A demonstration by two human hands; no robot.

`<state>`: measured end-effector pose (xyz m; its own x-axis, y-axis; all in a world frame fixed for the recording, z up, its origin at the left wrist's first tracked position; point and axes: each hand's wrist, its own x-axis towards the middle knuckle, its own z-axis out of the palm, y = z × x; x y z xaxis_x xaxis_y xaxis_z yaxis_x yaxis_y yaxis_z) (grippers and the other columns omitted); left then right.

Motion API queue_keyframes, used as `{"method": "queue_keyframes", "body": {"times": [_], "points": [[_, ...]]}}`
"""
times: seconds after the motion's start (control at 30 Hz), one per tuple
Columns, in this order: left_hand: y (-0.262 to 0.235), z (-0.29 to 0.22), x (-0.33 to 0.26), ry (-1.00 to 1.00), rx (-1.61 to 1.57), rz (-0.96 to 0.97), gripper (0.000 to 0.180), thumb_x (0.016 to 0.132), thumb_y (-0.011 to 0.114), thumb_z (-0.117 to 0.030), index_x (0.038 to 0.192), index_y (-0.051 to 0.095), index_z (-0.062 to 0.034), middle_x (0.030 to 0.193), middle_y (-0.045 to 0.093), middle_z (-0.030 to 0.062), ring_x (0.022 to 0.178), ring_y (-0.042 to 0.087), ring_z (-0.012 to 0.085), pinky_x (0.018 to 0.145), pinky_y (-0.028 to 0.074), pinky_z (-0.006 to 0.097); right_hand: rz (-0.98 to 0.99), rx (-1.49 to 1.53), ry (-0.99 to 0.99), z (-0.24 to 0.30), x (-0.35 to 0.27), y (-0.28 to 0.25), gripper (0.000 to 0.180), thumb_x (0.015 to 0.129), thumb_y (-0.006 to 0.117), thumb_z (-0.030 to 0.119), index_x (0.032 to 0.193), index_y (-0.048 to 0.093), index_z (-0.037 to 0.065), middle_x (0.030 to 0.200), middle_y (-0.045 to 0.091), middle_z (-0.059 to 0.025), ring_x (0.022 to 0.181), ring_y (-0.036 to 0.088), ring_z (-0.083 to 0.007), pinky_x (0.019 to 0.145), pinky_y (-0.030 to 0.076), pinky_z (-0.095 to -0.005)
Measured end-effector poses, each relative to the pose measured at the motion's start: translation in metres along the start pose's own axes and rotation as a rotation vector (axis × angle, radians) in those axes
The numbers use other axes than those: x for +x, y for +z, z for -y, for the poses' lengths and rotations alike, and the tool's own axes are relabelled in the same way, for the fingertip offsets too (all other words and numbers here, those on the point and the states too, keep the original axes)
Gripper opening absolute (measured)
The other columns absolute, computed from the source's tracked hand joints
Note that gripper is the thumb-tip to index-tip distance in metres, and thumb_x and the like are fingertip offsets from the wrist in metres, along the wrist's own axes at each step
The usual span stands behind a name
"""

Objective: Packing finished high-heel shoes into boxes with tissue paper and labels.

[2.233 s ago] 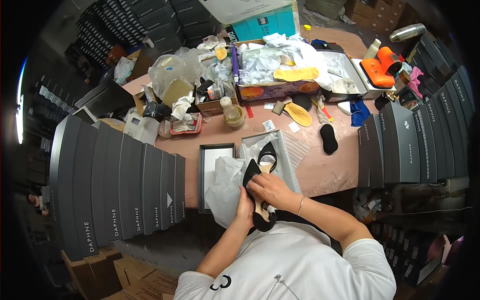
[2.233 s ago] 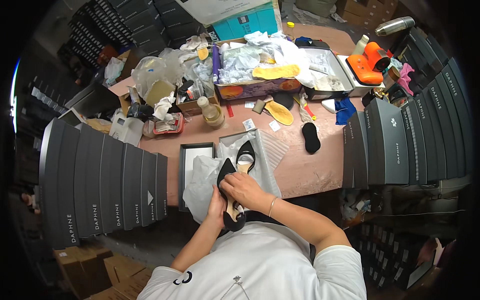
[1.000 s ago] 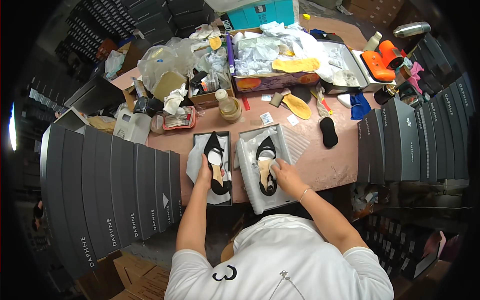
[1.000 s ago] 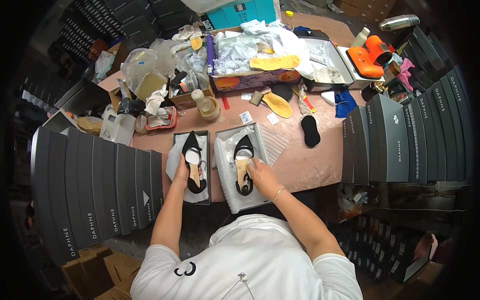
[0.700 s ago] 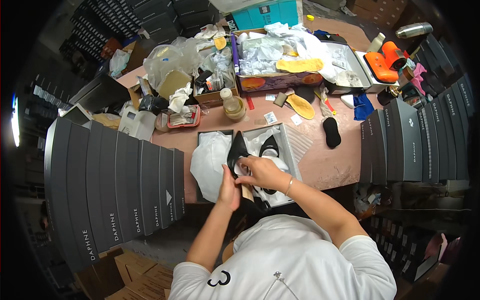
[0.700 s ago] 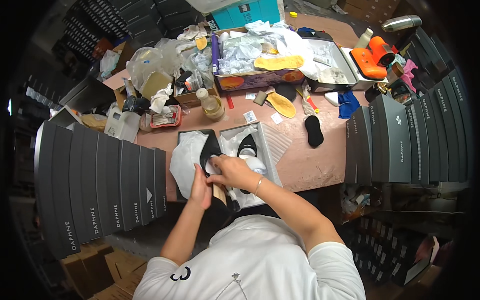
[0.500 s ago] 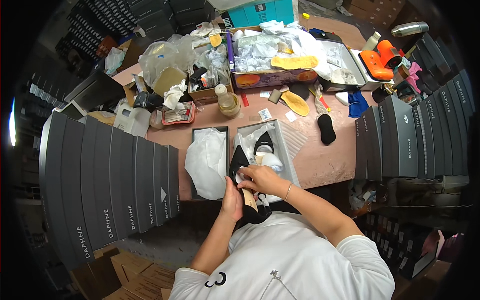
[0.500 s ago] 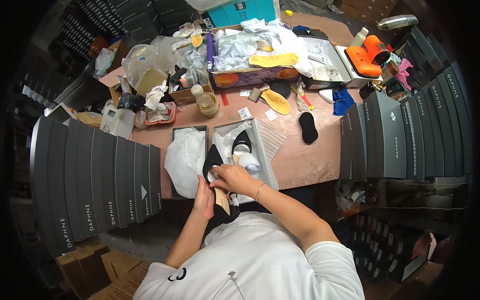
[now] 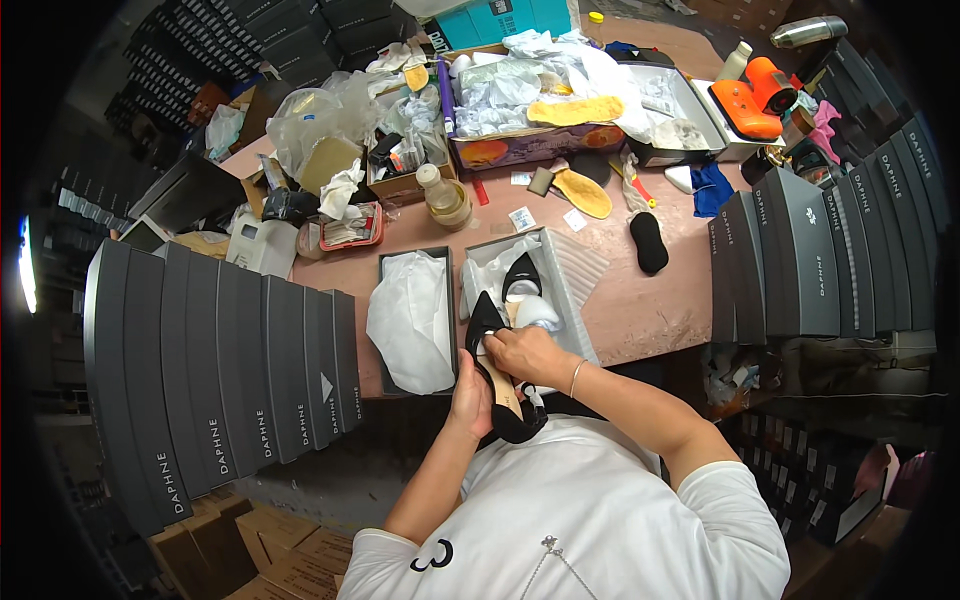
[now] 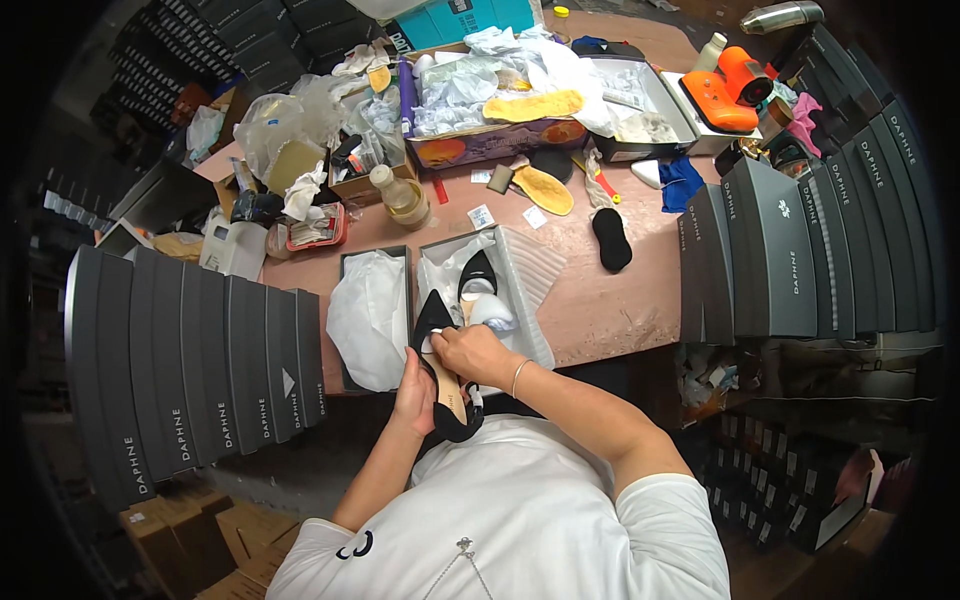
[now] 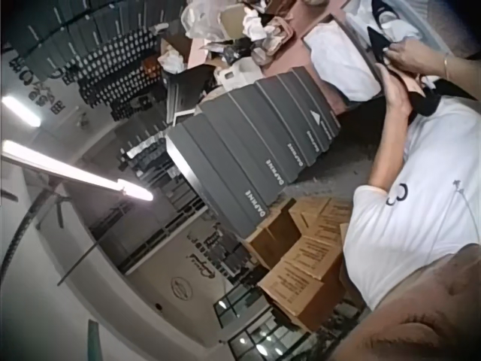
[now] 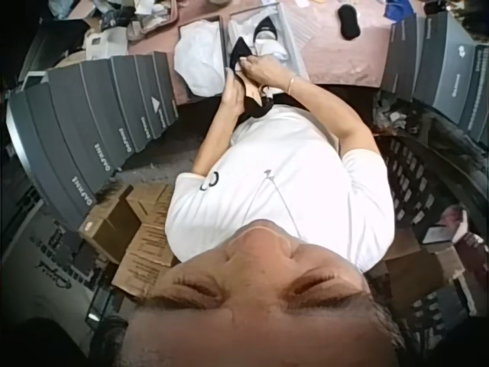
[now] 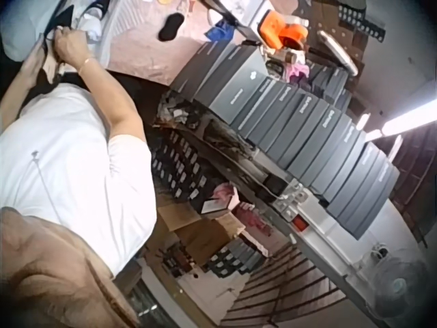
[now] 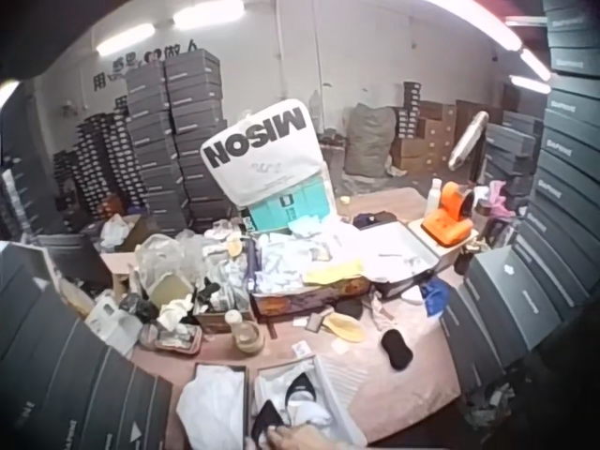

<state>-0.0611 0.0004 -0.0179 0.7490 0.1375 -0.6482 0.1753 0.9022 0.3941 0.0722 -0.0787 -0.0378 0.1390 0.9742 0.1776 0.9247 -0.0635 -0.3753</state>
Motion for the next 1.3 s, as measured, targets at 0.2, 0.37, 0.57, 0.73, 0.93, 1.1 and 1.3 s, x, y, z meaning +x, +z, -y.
{"method": "queue_keyframes", "body": {"times": [0.2,0.37,0.57,0.73,0.93,1.1,1.3], "points": [[0.001,-0.008,0.002,0.032,-0.005,-0.053,0.072,0.094,0.017,-0.066,0.122,0.047,-0.0061,0.097,0.059,0.0118,0.077,0.06,0.0232,0.063,0.053,0.037,-0.061,0.059,0.025,-0.002,-0.006,-0.017,0.031,0.063,0.074,0.017,0.085,0.055,0.006,0.074,0.059,-0.0052,0.069,0.066,-0.0228,0.056,0.051,-0.0319],[-0.037,-0.025,0.019,0.06,-0.093,-0.105,0.076,0.09,0.023,-0.072,0.114,0.051,-0.0054,0.093,0.057,0.0087,0.073,0.056,0.0248,0.064,0.051,0.038,-0.088,-0.069,0.272,-0.025,-0.019,-0.058,0.021,0.073,0.065,0.01,0.091,0.057,0.006,0.08,0.061,-0.0067,0.077,0.064,-0.0238,0.071,0.05,-0.0374],[0.009,-0.018,0.014,0.293,0.052,-0.213,0.075,0.092,0.023,-0.07,0.127,0.042,-0.0059,0.12,0.05,0.0097,0.106,0.051,0.0222,0.092,0.042,0.034,-0.228,0.727,0.113,0.028,0.014,-0.016,0.051,0.095,0.045,0.045,0.105,0.056,-0.004,0.105,0.057,-0.0228,0.107,0.051,-0.0386,0.101,0.03,-0.0541],[0.034,0.005,-0.02,0.302,0.053,-0.171,0.081,0.091,0.021,-0.07,0.145,0.025,-0.0093,0.146,0.034,0.0099,0.135,0.034,0.023,0.11,0.029,0.038,0.102,0.613,0.254,0.026,0.038,0.026,0.063,0.097,0.033,0.05,0.086,0.054,-0.008,0.087,0.054,-0.0264,0.089,0.051,-0.0418,0.094,0.031,-0.0525],[-0.024,-0.042,0.016,0.168,0.052,-0.049,0.066,0.092,0.033,-0.066,0.12,0.051,-0.0093,0.109,0.06,0.0092,0.103,0.058,0.0241,0.093,0.047,0.04,0.197,0.588,0.322,0.055,0.013,-0.009,0.062,0.097,0.035,0.048,0.087,0.056,-0.009,0.083,0.054,-0.0263,0.083,0.053,-0.0435,0.09,0.035,-0.0521],[-0.027,-0.032,0.044,0.266,0.185,-0.237,0.038,0.096,0.05,-0.045,0.114,0.051,-0.0115,0.09,0.057,0.005,0.083,0.058,0.0173,0.078,0.051,0.034,0.22,0.5,0.326,0.056,0.01,0.007,0.073,0.096,0.028,0.057,0.081,0.057,-0.009,0.086,0.052,-0.0249,0.085,0.049,-0.0392,0.091,0.033,-0.0504],[-0.009,-0.033,0.03,0.404,0.531,-0.226,0.033,0.098,0.049,-0.036,0.116,0.05,-0.0093,0.088,0.058,0.0041,0.078,0.059,0.0129,0.07,0.052,0.028,0.235,0.552,0.234,0.055,-0.01,-0.027,0.066,0.095,0.04,0.054,0.09,0.057,-0.01,0.093,0.054,-0.0257,0.088,0.052,-0.0387,0.081,0.041,-0.0446]]}}
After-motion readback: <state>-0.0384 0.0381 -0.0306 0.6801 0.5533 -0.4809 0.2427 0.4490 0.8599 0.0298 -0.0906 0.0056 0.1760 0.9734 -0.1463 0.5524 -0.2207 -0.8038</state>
